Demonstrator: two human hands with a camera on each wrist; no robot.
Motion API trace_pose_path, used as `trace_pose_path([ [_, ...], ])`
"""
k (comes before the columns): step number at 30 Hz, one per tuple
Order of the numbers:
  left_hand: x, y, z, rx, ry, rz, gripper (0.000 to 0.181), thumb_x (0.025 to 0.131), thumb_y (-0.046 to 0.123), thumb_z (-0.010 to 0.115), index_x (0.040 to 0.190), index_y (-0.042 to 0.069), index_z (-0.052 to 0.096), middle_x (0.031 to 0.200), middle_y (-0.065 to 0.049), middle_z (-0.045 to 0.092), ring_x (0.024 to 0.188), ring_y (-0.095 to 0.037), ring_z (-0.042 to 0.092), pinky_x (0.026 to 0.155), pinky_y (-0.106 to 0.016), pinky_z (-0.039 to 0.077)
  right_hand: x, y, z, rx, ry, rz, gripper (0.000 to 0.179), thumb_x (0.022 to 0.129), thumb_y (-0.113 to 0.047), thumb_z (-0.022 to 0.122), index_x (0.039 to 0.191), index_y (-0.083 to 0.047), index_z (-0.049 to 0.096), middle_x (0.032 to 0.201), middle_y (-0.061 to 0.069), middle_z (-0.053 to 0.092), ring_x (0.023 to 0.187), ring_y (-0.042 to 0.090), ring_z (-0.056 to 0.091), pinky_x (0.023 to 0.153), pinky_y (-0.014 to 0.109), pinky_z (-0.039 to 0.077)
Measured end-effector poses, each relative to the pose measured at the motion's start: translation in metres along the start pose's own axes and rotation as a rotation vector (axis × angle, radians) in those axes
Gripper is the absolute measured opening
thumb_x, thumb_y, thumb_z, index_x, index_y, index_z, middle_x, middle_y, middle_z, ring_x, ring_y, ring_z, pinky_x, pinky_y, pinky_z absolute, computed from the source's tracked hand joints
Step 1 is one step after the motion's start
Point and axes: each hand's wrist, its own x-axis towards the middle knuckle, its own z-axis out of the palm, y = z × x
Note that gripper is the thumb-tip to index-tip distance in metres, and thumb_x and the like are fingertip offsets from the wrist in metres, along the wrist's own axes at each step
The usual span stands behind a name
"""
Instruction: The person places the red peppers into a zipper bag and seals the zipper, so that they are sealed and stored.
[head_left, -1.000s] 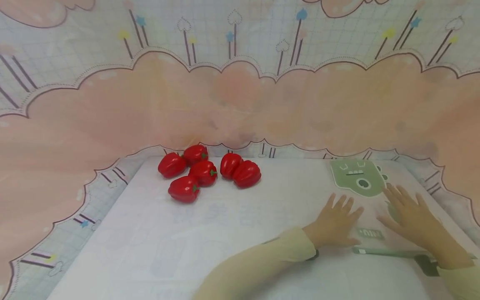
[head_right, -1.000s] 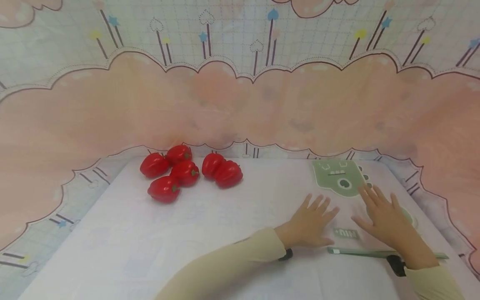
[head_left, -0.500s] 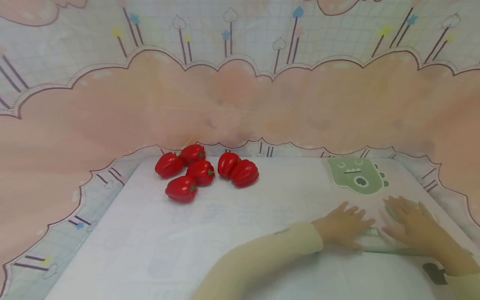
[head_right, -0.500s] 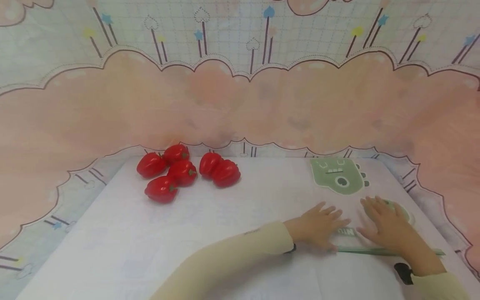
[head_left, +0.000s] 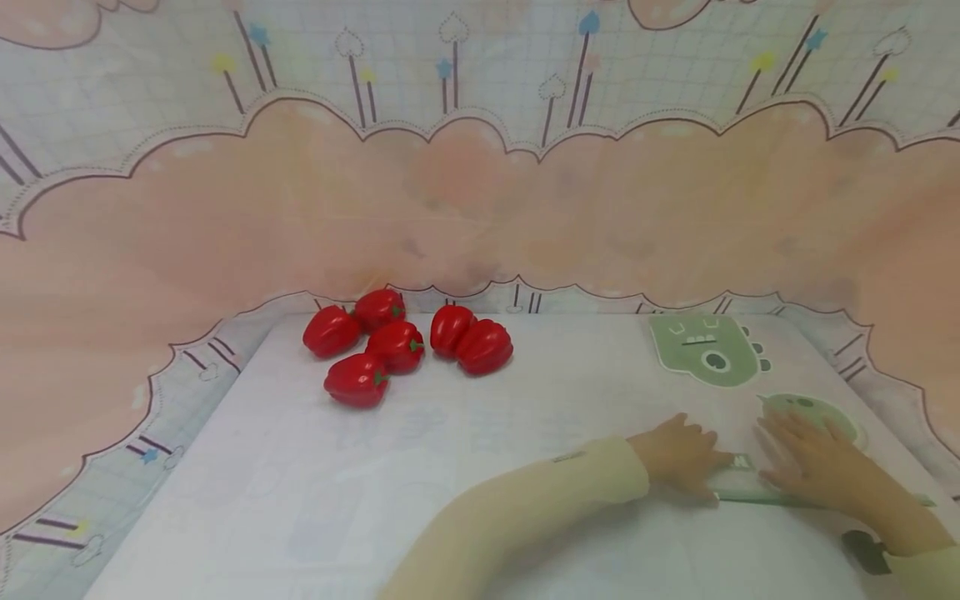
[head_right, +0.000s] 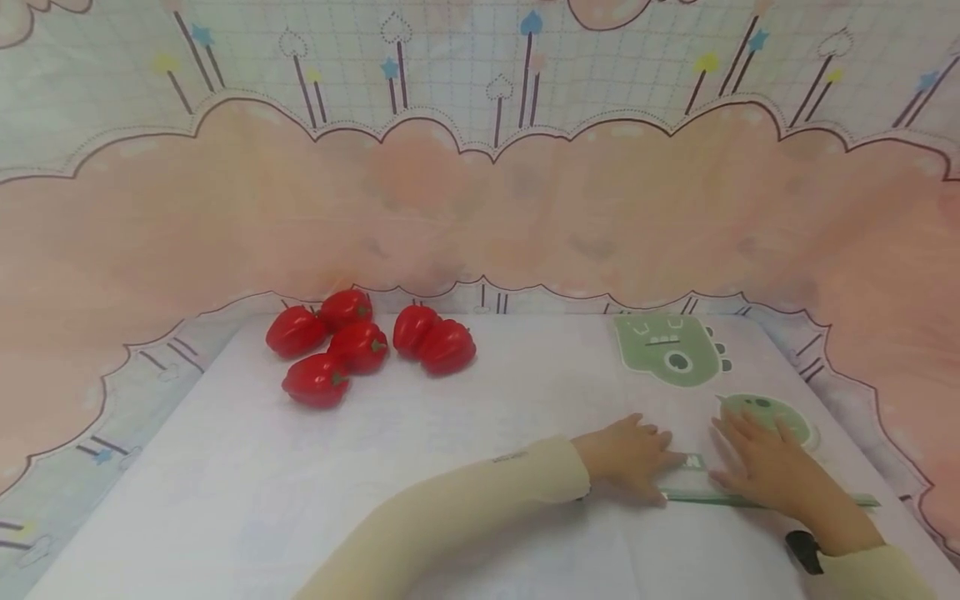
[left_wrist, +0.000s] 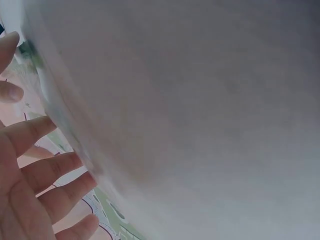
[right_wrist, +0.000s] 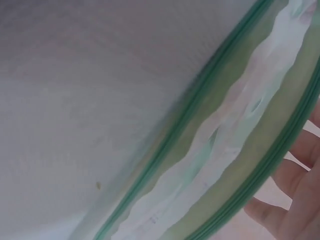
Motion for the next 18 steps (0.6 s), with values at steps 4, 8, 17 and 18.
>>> trace_pose_path([
  [4, -0.001, -0.003, 0.001, -0.002, -0.010, -0.001, 0.065, 0.088, 0.065, 0.042, 0.146, 0.045, 0.019, 0.147, 0.017, 0.033, 0.135, -0.003, 0.032, 0.117, -0.027, 0.017, 0.002, -0.005, -0.005, 0.020, -0.090, 0.031, 0.064, 0.081, -0.039, 0.067, 0.128, 0.001, 0.050, 0.132, 0.030, 0.047, 0.124, 0.048, 0.038, 0.104, 0.070, 0.013],
  [8, -0.002, -0.005, 0.001, -0.009, -0.027, -0.010, 0.066, 0.088, 0.065, 0.043, 0.146, 0.046, 0.018, 0.149, 0.016, 0.030, 0.137, -0.004, 0.030, 0.118, -0.028, 0.017, 0.002, -0.009, -0.010, 0.058, -0.143, 0.052, 0.068, 0.078, -0.042, 0.069, 0.128, 0.001, 0.051, 0.132, 0.029, 0.047, 0.120, 0.047, 0.042, 0.098, 0.070, 0.023],
  [17, -0.008, -0.010, 0.001, -0.033, -0.019, 0.004, 0.067, 0.087, 0.063, 0.047, 0.146, 0.045, 0.020, 0.148, 0.017, 0.032, 0.134, -0.004, 0.033, 0.116, -0.027, 0.019, 0.004, -0.015, -0.014, 0.052, -0.138, 0.016, 0.074, 0.071, -0.053, 0.072, 0.121, -0.001, 0.058, 0.123, 0.025, 0.058, 0.112, 0.046, 0.054, 0.090, 0.062, 0.039],
  [18, -0.009, -0.011, 0.001, -0.035, -0.016, 0.004, 0.067, 0.087, 0.063, 0.048, 0.146, 0.045, 0.020, 0.147, 0.017, 0.033, 0.134, -0.004, 0.033, 0.116, -0.027, 0.019, 0.005, -0.016, -0.014, 0.052, -0.148, 0.015, 0.075, 0.071, -0.054, 0.072, 0.121, -0.001, 0.059, 0.123, 0.025, 0.058, 0.111, 0.046, 0.054, 0.089, 0.061, 0.041],
])
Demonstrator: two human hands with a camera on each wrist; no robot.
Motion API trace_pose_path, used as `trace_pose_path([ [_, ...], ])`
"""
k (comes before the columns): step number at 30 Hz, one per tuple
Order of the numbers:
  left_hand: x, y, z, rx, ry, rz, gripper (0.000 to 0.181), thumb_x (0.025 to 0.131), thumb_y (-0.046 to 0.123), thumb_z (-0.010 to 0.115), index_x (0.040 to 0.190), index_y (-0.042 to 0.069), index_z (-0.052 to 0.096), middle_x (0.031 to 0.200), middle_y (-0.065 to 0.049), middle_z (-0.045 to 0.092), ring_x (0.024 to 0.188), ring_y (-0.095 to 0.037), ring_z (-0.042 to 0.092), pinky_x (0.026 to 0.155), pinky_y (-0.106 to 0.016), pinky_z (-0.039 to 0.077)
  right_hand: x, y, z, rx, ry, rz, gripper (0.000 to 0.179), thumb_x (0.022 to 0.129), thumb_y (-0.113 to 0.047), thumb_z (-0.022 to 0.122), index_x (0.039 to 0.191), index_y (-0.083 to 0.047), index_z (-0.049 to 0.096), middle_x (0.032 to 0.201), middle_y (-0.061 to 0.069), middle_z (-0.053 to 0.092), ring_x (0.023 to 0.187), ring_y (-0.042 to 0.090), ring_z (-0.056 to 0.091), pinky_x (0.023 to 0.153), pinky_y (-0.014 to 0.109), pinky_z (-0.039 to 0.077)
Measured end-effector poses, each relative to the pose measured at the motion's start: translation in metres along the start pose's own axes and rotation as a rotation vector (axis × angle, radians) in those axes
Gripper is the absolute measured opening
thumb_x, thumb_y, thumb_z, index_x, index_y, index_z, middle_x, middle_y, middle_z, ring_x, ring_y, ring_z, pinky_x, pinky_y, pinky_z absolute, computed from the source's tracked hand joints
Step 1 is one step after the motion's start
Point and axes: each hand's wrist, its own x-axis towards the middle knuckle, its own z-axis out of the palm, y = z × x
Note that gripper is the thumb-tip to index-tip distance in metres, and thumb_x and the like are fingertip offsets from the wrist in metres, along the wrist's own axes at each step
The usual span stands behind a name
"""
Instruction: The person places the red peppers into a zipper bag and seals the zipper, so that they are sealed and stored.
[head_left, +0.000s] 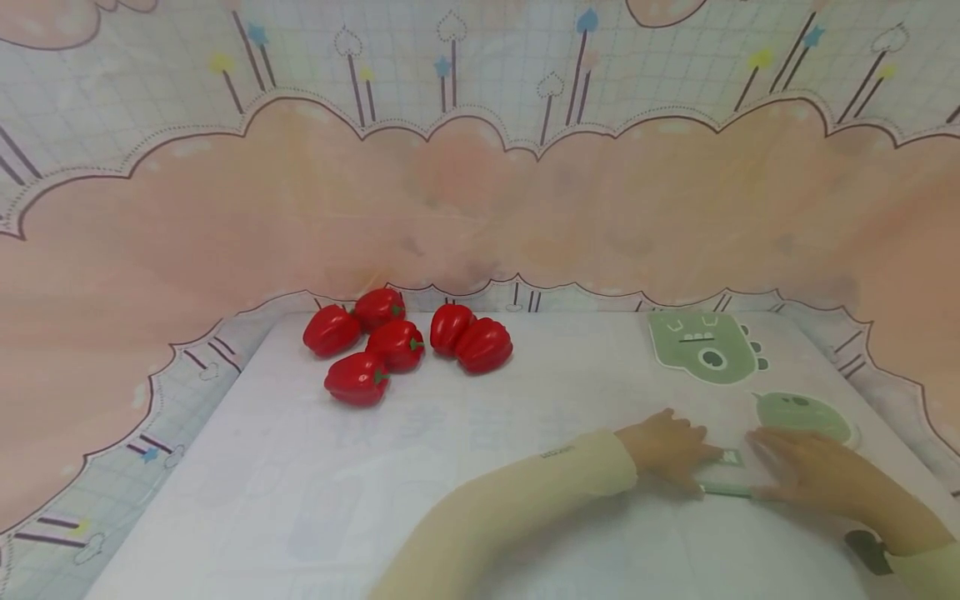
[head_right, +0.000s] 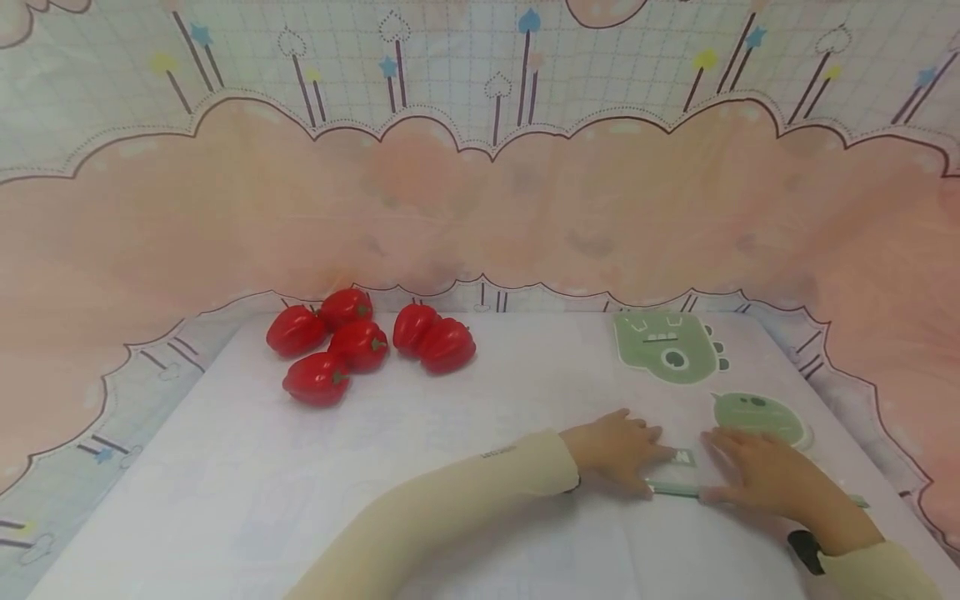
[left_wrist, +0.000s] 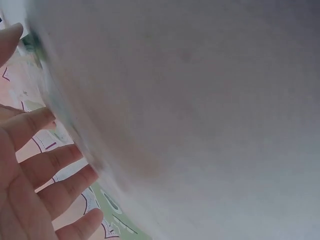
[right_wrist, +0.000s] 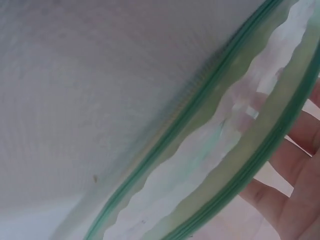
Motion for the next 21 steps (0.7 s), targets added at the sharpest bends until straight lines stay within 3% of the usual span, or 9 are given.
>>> trace_pose_path([
  [6, -0.001, -0.003, 0.003, 0.002, 0.019, 0.005, 0.066, 0.086, 0.062, 0.049, 0.145, 0.045, 0.023, 0.145, 0.017, 0.036, 0.132, -0.003, 0.036, 0.115, -0.025, 0.022, 0.000, -0.003, -0.004, -0.005, -0.011, -0.007, 0.071, 0.070, -0.055, 0.072, 0.117, -0.003, 0.061, 0.119, 0.022, 0.062, 0.109, 0.045, 0.056, 0.088, 0.060, 0.044],
  [10, 0.000, -0.003, 0.004, 0.012, 0.048, 0.015, 0.061, 0.087, 0.062, 0.047, 0.142, 0.042, 0.032, 0.133, 0.018, 0.046, 0.118, 0.000, 0.045, 0.106, -0.023, 0.031, 0.001, -0.005, -0.003, -0.017, 0.077, -0.065, 0.063, 0.068, -0.052, 0.075, 0.110, -0.006, 0.065, 0.109, 0.015, 0.068, 0.100, 0.039, 0.062, 0.084, 0.056, 0.048],
  [16, 0.003, 0.003, 0.000, 0.016, 0.146, 0.035, 0.038, 0.092, 0.055, 0.044, 0.125, 0.037, 0.050, 0.109, 0.019, 0.057, 0.092, 0.001, 0.052, 0.085, -0.017, 0.039, 0.003, -0.010, -0.004, -0.050, 0.182, -0.140, 0.051, 0.065, -0.044, 0.080, 0.102, -0.010, 0.069, 0.098, 0.005, 0.071, 0.091, 0.031, 0.065, 0.081, 0.051, 0.049],
  [21, 0.003, 0.008, -0.003, -0.025, 0.180, 0.071, 0.028, 0.095, 0.042, 0.047, 0.122, 0.035, 0.055, 0.109, 0.020, 0.061, 0.097, 0.004, 0.054, 0.087, -0.014, 0.039, 0.008, -0.014, -0.005, -0.099, 0.235, -0.196, 0.033, 0.063, -0.030, 0.081, 0.089, -0.013, 0.070, 0.086, 0.001, 0.070, 0.082, 0.026, 0.065, 0.076, 0.047, 0.051],
])
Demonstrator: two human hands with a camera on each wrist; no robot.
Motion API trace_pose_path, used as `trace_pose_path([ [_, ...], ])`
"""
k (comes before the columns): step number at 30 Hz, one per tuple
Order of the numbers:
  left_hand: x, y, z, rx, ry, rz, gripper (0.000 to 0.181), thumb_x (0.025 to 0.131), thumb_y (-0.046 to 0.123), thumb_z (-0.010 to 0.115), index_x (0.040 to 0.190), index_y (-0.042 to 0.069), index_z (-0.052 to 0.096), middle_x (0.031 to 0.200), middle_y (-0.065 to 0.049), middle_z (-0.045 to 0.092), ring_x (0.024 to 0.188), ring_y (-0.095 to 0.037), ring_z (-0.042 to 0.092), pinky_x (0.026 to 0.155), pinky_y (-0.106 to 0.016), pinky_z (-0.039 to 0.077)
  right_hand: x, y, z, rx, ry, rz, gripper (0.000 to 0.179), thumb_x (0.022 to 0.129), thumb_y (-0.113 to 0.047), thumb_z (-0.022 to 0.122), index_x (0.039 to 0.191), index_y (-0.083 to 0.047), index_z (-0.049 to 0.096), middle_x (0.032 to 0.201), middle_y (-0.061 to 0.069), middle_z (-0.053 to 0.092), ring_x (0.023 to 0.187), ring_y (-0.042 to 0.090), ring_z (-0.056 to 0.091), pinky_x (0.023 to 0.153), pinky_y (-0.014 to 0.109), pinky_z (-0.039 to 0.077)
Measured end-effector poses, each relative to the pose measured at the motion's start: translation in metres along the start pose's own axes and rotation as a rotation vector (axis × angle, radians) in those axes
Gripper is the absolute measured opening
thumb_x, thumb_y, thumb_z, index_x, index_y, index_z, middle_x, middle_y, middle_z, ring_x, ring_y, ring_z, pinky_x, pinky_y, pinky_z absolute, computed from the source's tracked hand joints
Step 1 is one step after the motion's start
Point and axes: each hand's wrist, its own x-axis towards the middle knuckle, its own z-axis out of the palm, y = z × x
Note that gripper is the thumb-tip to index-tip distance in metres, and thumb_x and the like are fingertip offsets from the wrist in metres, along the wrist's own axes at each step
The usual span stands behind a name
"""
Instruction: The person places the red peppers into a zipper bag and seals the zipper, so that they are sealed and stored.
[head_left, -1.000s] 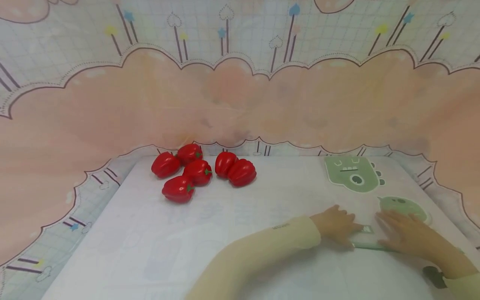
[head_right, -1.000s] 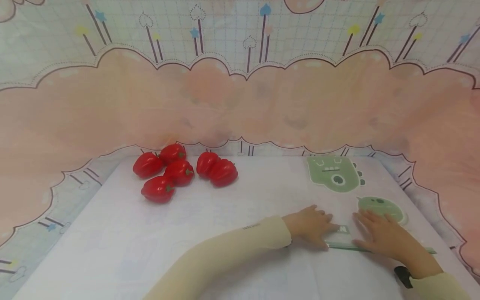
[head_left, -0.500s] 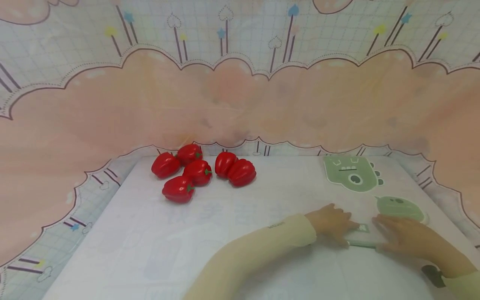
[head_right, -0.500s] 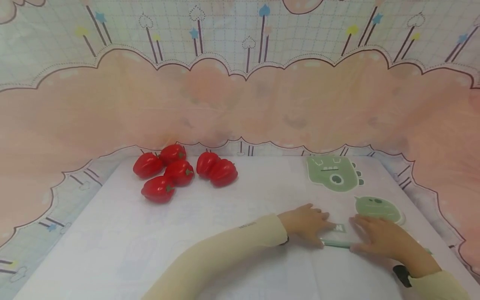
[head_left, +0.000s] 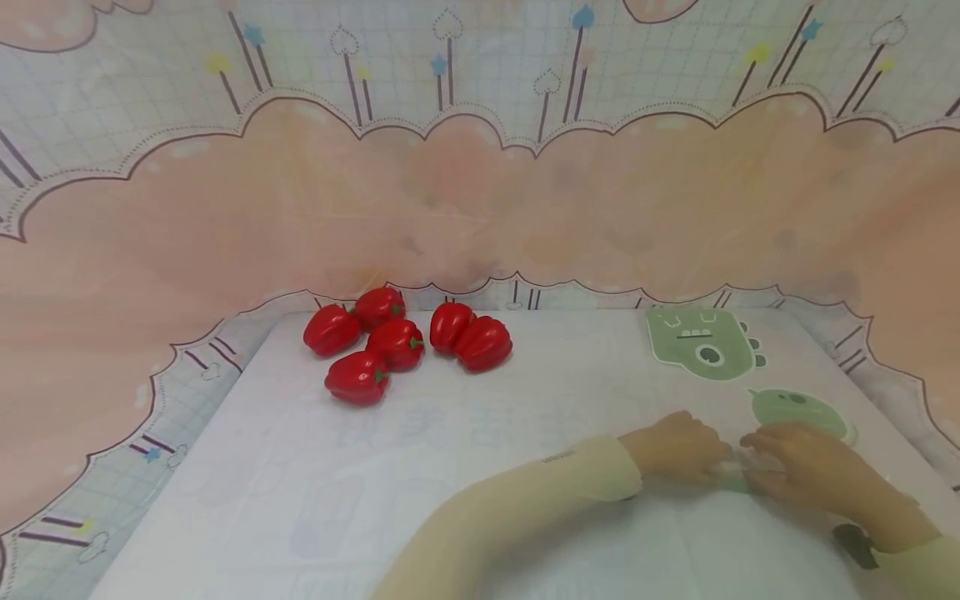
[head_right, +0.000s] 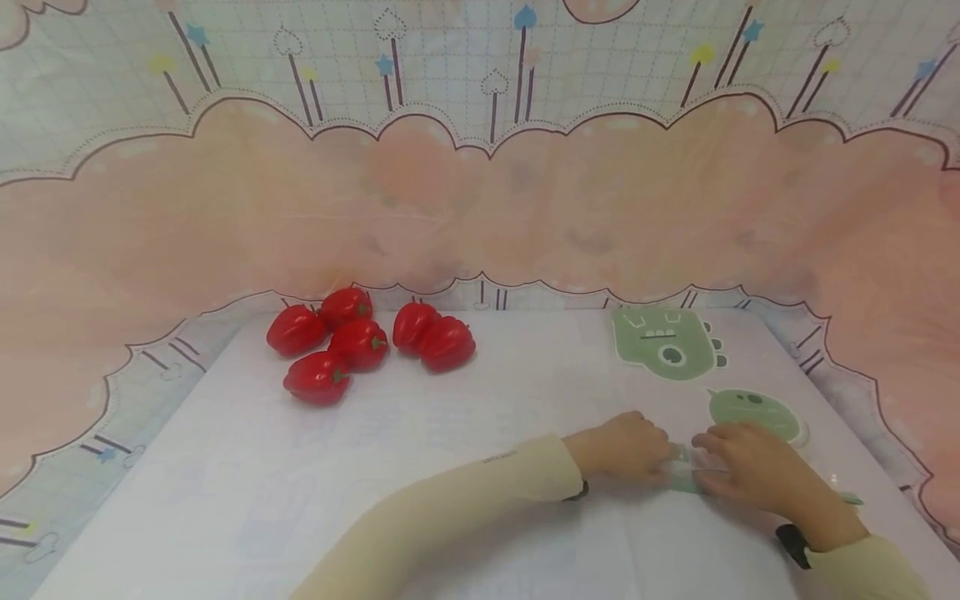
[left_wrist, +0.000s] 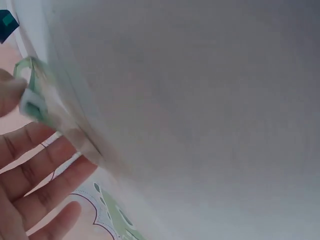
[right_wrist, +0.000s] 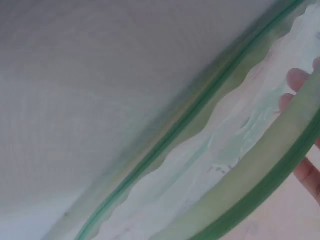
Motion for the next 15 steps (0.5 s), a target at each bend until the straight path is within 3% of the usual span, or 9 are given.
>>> trace_pose_path([
  [6, -0.005, 0.004, -0.003, 0.077, 0.050, 0.040, 0.020, 0.098, 0.032, 0.046, 0.112, 0.034, 0.059, 0.107, 0.021, 0.064, 0.090, 0.004, 0.056, 0.080, -0.013, 0.038, 0.005, 0.002, 0.002, -0.074, 0.105, -0.143, 0.019, 0.061, -0.026, 0.079, 0.070, -0.022, 0.063, 0.065, -0.015, 0.054, 0.059, 0.006, 0.050, 0.056, 0.028, 0.046],
  [9, -0.010, 0.004, -0.006, 0.164, 0.088, 0.056, 0.017, 0.096, 0.032, 0.048, 0.108, 0.034, 0.060, 0.103, 0.020, 0.065, 0.085, 0.003, 0.056, 0.075, -0.014, 0.037, 0.005, 0.003, 0.002, -0.088, 0.141, -0.179, 0.021, 0.073, -0.039, 0.074, 0.068, -0.022, 0.061, 0.063, -0.015, 0.050, 0.057, 0.005, 0.048, 0.053, 0.027, 0.043],
  [12, -0.016, 0.002, -0.010, 0.219, 0.120, 0.067, 0.017, 0.095, 0.031, 0.051, 0.109, 0.033, 0.060, 0.103, 0.019, 0.065, 0.087, 0.002, 0.058, 0.077, -0.016, 0.039, 0.006, 0.005, 0.001, -0.084, 0.175, -0.206, 0.044, 0.091, -0.055, 0.047, 0.068, -0.020, 0.061, 0.062, -0.014, 0.049, 0.055, 0.006, 0.046, 0.052, 0.026, 0.042],
  [15, -0.024, -0.002, -0.014, 0.242, 0.145, 0.072, 0.018, 0.095, 0.029, 0.050, 0.109, 0.033, 0.060, 0.102, 0.018, 0.066, 0.088, 0.001, 0.059, 0.080, -0.016, 0.040, 0.008, 0.004, 0.000, -0.093, 0.247, -0.256, 0.062, 0.096, -0.055, 0.021, 0.067, -0.018, 0.061, 0.062, -0.012, 0.048, 0.053, 0.008, 0.044, 0.051, 0.027, 0.041],
])
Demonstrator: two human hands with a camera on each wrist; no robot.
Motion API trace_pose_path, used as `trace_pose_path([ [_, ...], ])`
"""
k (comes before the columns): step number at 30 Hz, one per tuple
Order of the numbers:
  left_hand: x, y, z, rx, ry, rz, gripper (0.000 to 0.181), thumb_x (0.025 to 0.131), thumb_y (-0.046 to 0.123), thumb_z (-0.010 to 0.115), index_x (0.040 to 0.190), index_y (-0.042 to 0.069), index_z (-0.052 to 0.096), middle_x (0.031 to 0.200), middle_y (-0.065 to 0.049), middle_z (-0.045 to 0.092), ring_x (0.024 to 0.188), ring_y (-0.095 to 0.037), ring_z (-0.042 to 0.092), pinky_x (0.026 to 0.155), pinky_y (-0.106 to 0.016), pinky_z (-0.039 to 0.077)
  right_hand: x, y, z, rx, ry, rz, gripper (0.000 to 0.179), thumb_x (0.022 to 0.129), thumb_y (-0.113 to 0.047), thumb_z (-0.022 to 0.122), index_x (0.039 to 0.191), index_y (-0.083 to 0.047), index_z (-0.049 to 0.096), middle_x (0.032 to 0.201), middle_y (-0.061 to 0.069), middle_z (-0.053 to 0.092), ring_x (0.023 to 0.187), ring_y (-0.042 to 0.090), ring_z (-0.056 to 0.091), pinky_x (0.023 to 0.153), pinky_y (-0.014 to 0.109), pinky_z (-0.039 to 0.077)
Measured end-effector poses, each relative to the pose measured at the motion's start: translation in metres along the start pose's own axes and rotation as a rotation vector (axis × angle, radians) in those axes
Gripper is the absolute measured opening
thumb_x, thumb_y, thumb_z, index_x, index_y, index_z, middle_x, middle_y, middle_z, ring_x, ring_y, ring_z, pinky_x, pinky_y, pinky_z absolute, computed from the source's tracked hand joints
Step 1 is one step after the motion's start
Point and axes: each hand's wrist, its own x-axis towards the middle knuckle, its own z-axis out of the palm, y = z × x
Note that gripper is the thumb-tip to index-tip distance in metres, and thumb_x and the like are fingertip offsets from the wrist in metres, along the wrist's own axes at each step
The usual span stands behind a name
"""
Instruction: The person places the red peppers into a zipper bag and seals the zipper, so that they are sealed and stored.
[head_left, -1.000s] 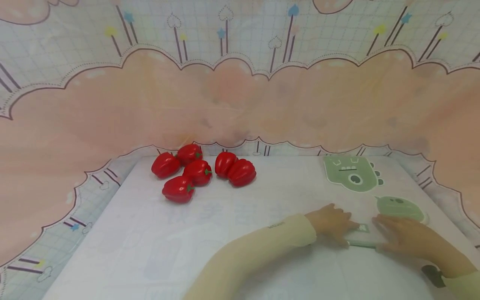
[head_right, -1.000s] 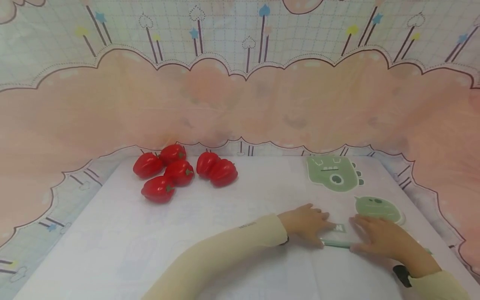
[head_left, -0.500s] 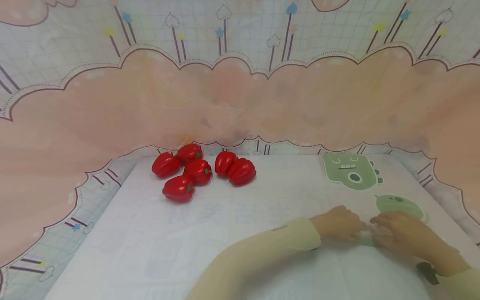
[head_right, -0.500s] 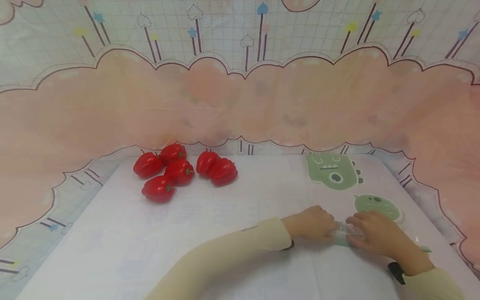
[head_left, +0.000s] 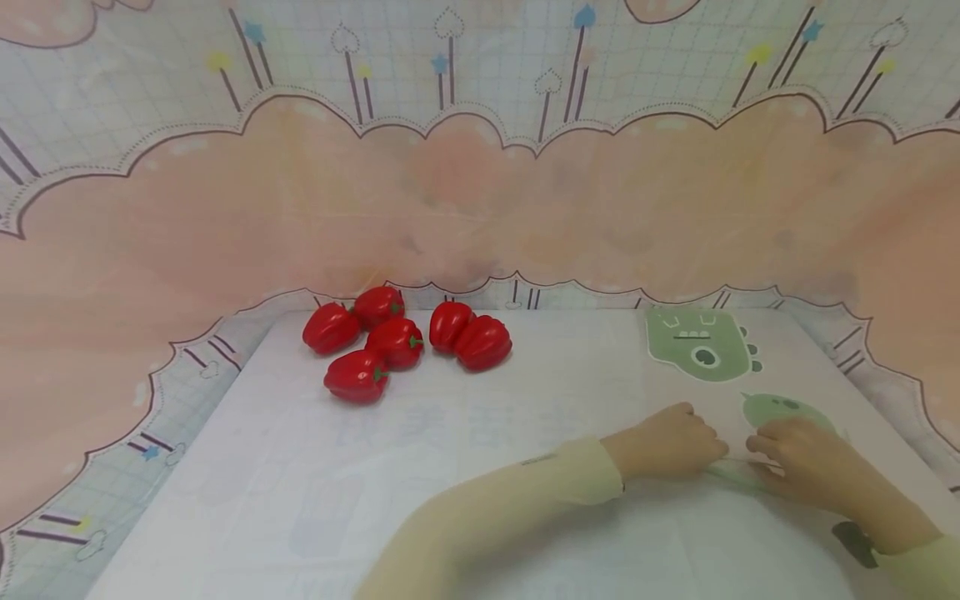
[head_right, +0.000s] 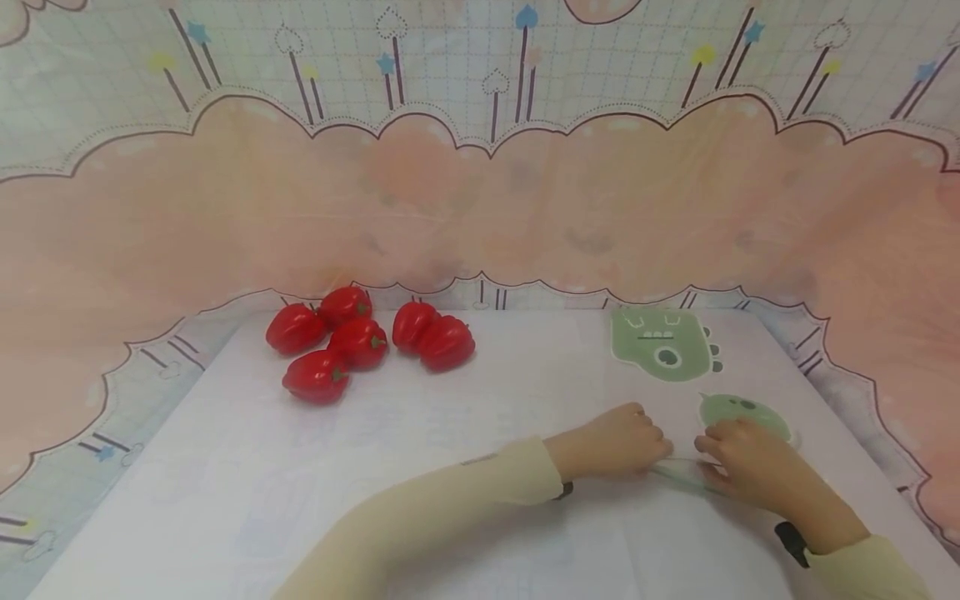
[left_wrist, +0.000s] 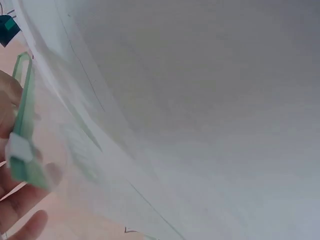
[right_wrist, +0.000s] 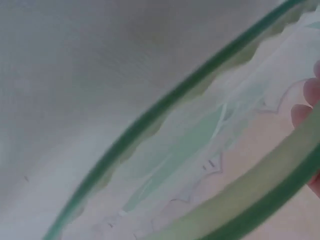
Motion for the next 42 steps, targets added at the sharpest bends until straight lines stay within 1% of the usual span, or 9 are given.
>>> trace_pose_path([
  [1, -0.003, -0.002, -0.001, 0.009, 0.008, 0.001, 0.018, 0.095, 0.029, 0.050, 0.110, 0.033, 0.060, 0.102, 0.018, 0.066, 0.089, 0.000, 0.059, 0.081, -0.017, 0.040, 0.001, 0.000, 0.000, -0.007, 0.023, -0.015, 0.065, 0.096, -0.053, 0.015, 0.066, -0.017, 0.060, 0.061, -0.011, 0.047, 0.053, 0.008, 0.043, 0.050, 0.027, 0.040],
  [4, -0.013, -0.008, -0.001, 0.028, 0.023, -0.004, 0.019, 0.094, 0.030, 0.051, 0.112, 0.033, 0.059, 0.104, 0.017, 0.065, 0.092, -0.001, 0.059, 0.087, -0.018, 0.040, 0.004, -0.001, -0.003, -0.032, 0.068, -0.049, 0.064, 0.097, -0.048, 0.015, 0.065, -0.016, 0.060, 0.061, -0.009, 0.047, 0.053, 0.011, 0.044, 0.051, 0.029, 0.041],
  [10, -0.033, -0.027, 0.001, 0.044, 0.063, -0.032, 0.024, 0.092, 0.031, 0.054, 0.116, 0.031, 0.058, 0.106, 0.016, 0.063, 0.096, -0.003, 0.059, 0.096, -0.021, 0.039, 0.008, -0.004, -0.010, -0.049, 0.082, -0.067, 0.064, 0.099, -0.045, 0.015, 0.065, -0.016, 0.061, 0.061, -0.007, 0.050, 0.053, 0.012, 0.046, 0.052, 0.031, 0.043],
  [17, -0.052, -0.041, -0.002, 0.058, 0.141, -0.053, 0.021, 0.091, 0.029, 0.053, 0.109, 0.024, 0.061, 0.099, 0.012, 0.066, 0.092, -0.005, 0.062, 0.096, -0.025, 0.041, 0.018, -0.008, -0.014, -0.060, 0.167, -0.112, 0.058, 0.102, -0.034, 0.018, 0.062, -0.014, 0.055, 0.058, -0.007, 0.044, 0.051, 0.010, 0.038, 0.049, 0.025, 0.034],
  [20, -0.054, -0.041, -0.001, 0.070, 0.193, -0.068, 0.020, 0.091, 0.031, 0.051, 0.107, 0.023, 0.062, 0.096, 0.012, 0.067, 0.090, -0.006, 0.061, 0.093, -0.025, 0.042, 0.024, -0.012, -0.015, -0.076, 0.214, -0.113, 0.057, 0.102, -0.030, 0.019, 0.063, -0.011, 0.056, 0.058, -0.004, 0.048, 0.051, 0.013, 0.042, 0.051, 0.027, 0.036],
  [24, -0.052, -0.038, 0.001, 0.087, 0.242, -0.079, 0.020, 0.092, 0.033, 0.049, 0.106, 0.024, 0.061, 0.097, 0.012, 0.065, 0.091, -0.007, 0.061, 0.091, -0.025, 0.043, 0.032, -0.021, -0.016, -0.097, 0.229, -0.083, 0.059, 0.101, -0.029, 0.019, 0.064, -0.008, 0.059, 0.059, 0.000, 0.054, 0.052, 0.017, 0.050, 0.054, 0.032, 0.043],
  [32, -0.051, -0.038, 0.004, 0.120, 0.271, -0.081, 0.022, 0.095, 0.027, 0.048, 0.115, 0.022, 0.056, 0.107, 0.008, 0.063, 0.101, -0.007, 0.060, 0.097, -0.023, 0.043, 0.043, -0.031, -0.018, -0.099, 0.217, -0.045, 0.058, 0.102, -0.031, 0.019, 0.073, -0.006, 0.063, 0.064, 0.004, 0.059, 0.057, 0.021, 0.056, 0.054, 0.036, 0.048],
  [38, -0.053, -0.050, 0.011, 0.178, 0.414, -0.075, 0.019, 0.093, 0.024, 0.048, 0.110, 0.023, 0.057, 0.104, 0.009, 0.063, 0.098, -0.005, 0.060, 0.088, -0.022, 0.046, 0.043, -0.033, -0.025, -0.089, 0.190, -0.056, 0.055, 0.101, -0.032, 0.018, 0.078, -0.007, 0.061, 0.068, 0.004, 0.058, 0.059, 0.020, 0.055, 0.053, 0.035, 0.046],
  [42, -0.058, -0.057, 0.011, 0.197, 0.478, -0.055, 0.017, 0.093, 0.022, 0.047, 0.107, 0.022, 0.057, 0.104, 0.009, 0.063, 0.099, -0.005, 0.060, 0.090, -0.022, 0.046, 0.044, -0.035, -0.030, -0.079, 0.197, -0.062, 0.053, 0.100, -0.032, 0.020, 0.074, -0.008, 0.060, 0.067, 0.002, 0.057, 0.059, 0.019, 0.056, 0.056, 0.034, 0.047],
])
